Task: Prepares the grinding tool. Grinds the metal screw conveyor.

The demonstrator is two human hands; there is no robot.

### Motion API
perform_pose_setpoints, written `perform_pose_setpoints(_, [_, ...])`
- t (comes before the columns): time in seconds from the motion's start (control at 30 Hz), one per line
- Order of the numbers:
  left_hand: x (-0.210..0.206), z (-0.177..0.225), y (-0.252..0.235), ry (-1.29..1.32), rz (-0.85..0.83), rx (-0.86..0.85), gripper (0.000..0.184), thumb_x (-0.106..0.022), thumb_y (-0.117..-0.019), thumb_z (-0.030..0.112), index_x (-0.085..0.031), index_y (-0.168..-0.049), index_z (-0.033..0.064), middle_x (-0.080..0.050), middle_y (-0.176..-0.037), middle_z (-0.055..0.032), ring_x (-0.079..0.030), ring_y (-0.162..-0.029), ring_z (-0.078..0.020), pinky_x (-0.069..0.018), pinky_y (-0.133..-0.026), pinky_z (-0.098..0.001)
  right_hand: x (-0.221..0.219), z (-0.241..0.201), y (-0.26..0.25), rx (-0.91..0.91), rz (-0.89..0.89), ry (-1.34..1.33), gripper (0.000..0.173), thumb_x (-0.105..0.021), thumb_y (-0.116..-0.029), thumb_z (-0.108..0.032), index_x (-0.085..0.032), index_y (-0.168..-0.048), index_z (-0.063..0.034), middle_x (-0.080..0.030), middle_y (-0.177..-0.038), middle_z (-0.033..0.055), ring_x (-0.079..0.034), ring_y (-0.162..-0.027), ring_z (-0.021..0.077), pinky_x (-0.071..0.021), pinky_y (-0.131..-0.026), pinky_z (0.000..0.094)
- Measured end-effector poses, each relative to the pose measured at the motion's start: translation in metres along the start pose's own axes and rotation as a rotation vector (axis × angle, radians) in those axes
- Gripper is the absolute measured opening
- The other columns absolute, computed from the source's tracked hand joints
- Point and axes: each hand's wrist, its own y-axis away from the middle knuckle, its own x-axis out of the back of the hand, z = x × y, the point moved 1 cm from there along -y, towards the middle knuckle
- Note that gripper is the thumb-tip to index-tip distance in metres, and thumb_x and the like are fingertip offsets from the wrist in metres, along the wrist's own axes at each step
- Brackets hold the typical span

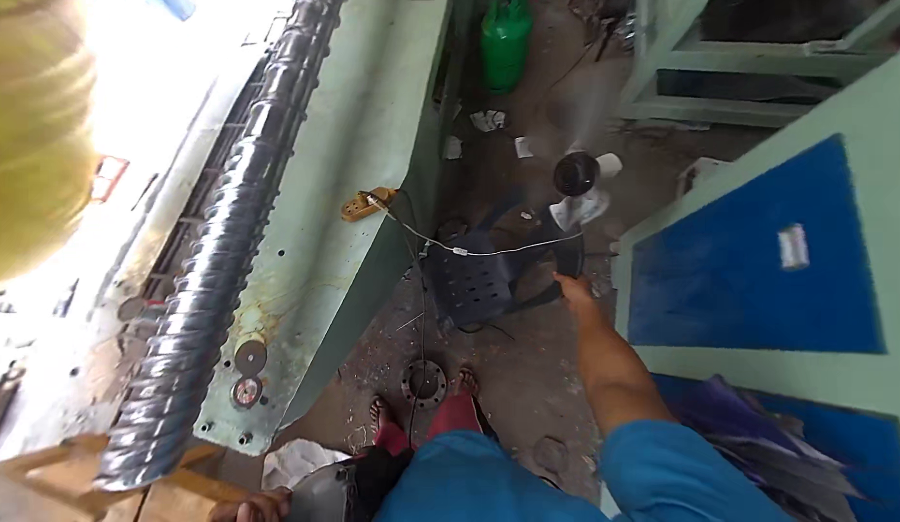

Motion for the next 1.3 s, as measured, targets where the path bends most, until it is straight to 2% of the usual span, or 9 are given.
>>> perform_pose_setpoints(0.07, [0.001,-0.002,0.007,0.000,0.062,0.010,0.017,-0.058,-0.1052,0.029,-0.065,-0.090,0.0254,-0.067,-0.072,0.0071,-0.068,-0.070,-0.0096,-0.0593,-0.078,-0.0312,-0.004,0.008,-0.011,0.015,0.000,0.006,0.048,-0.070,-0.0961,-0.012,-0.054,-0.139,0.0007,-0.063,-0.129,0.0189,-0.064,-0.114,0.0269,-0.0542,-0.097,0.0466])
perform_pose_setpoints(0.17, [0.002,-0.004,0.015,-0.026,0.131,0.008,0.017,-0.058,-0.1053,0.029,-0.063,-0.089,0.0248,-0.066,-0.071,0.0067,-0.068,-0.071,-0.0103,-0.0595,-0.078,-0.0310,0.001,0.008,-0.011,0.008,-0.066,0.065,0.043,-0.067,-0.0934,-0.001,-0.055,-0.135,-0.0010,-0.070,-0.121,0.0140,-0.069,-0.101,0.0227,-0.0578,-0.084,0.0423])
perform_pose_setpoints(0.33, [0.003,-0.009,0.011,-0.065,0.168,0.008,0.018,-0.060,-0.1037,0.033,-0.061,-0.087,0.0263,-0.064,-0.068,0.0077,-0.068,-0.068,-0.0096,-0.0602,-0.076,-0.0298,0.012,0.016,0.005,-0.017,-0.140,0.006,0.041,-0.066,-0.0911,0.006,-0.056,-0.131,0.0004,-0.074,-0.114,0.0136,-0.073,-0.092,0.0245,-0.0617,-0.074,0.0413])
perform_pose_setpoints(0.57, [0.003,-0.019,0.004,-0.054,0.137,-0.021,0.018,-0.064,-0.1018,0.037,-0.062,-0.087,0.0264,-0.064,-0.068,0.0076,-0.067,-0.066,-0.0092,-0.0598,-0.074,-0.0283,0.037,0.055,0.030,-0.021,-0.171,0.018,0.040,-0.064,-0.0891,0.009,-0.057,-0.128,0.0015,-0.075,-0.115,0.0113,-0.074,-0.095,0.0214,-0.0629,-0.074,0.0385])
perform_pose_setpoints(0.7, [0.006,-0.019,0.003,-0.055,0.143,-0.018,0.019,-0.063,-0.1021,0.036,-0.062,-0.086,0.0262,-0.063,-0.067,0.0075,-0.067,-0.065,-0.0088,-0.0594,-0.073,-0.0272,0.047,0.083,0.047,-0.030,-0.156,0.003,0.046,-0.065,-0.0878,0.009,-0.055,-0.132,0.0002,-0.073,-0.120,0.0121,-0.073,-0.099,0.0224,-0.0620,-0.077,0.0409])
perform_pose_setpoints(0.8, [0.011,-0.019,0.004,-0.055,0.151,-0.012,0.019,-0.063,-0.1022,0.035,-0.061,-0.086,0.0259,-0.063,-0.066,0.0072,-0.067,-0.065,-0.0093,-0.0599,-0.073,-0.0276,0.056,0.098,0.055,-0.019,-0.158,-0.036,0.045,-0.065,-0.0853,0.011,-0.058,-0.129,0.0011,-0.074,-0.118,0.0128,-0.074,-0.099,0.0237,-0.0629,-0.076,0.0415])
perform_pose_setpoints(0.9, [0.014,-0.018,0.003,-0.056,0.159,-0.010,0.019,-0.064,-0.1018,0.035,-0.061,-0.085,0.0260,-0.063,-0.066,0.0073,-0.067,-0.065,-0.0091,-0.0598,-0.072,-0.0273,0.063,0.098,0.058,-0.013,-0.188,-0.037,0.045,-0.063,-0.0859,0.011,-0.058,-0.129,0.0011,-0.074,-0.118,0.0121,-0.074,-0.098,0.0219,-0.0629,-0.076,0.0388])
perform_pose_setpoints(1.13, [0.017,-0.020,0.004,-0.040,0.129,-0.006,0.019,-0.064,-0.1018,0.035,-0.061,-0.085,0.0262,-0.063,-0.065,0.0072,-0.066,-0.064,-0.0089,-0.0596,-0.072,-0.0273,0.054,0.088,0.054,-0.029,-0.176,-0.014,0.047,-0.065,-0.0868,0.010,-0.056,-0.132,0.0006,-0.073,-0.122,0.0121,-0.074,-0.100,0.0228,-0.0632,-0.080,0.0406])
perform_pose_setpoints(1.3, [0.018,-0.025,0.006,-0.045,0.134,0.001,0.018,-0.063,-0.1018,0.033,-0.060,-0.085,0.0260,-0.063,-0.066,0.0073,-0.066,-0.064,-0.0090,-0.0594,-0.071,-0.0273,0.047,0.074,0.056,-0.054,-0.145,-0.069,0.034,-0.063,-0.0977,-0.003,-0.057,-0.131,-0.0011,-0.074,-0.115,0.0125,-0.074,-0.091,0.0223,-0.0624,-0.074,0.0392])
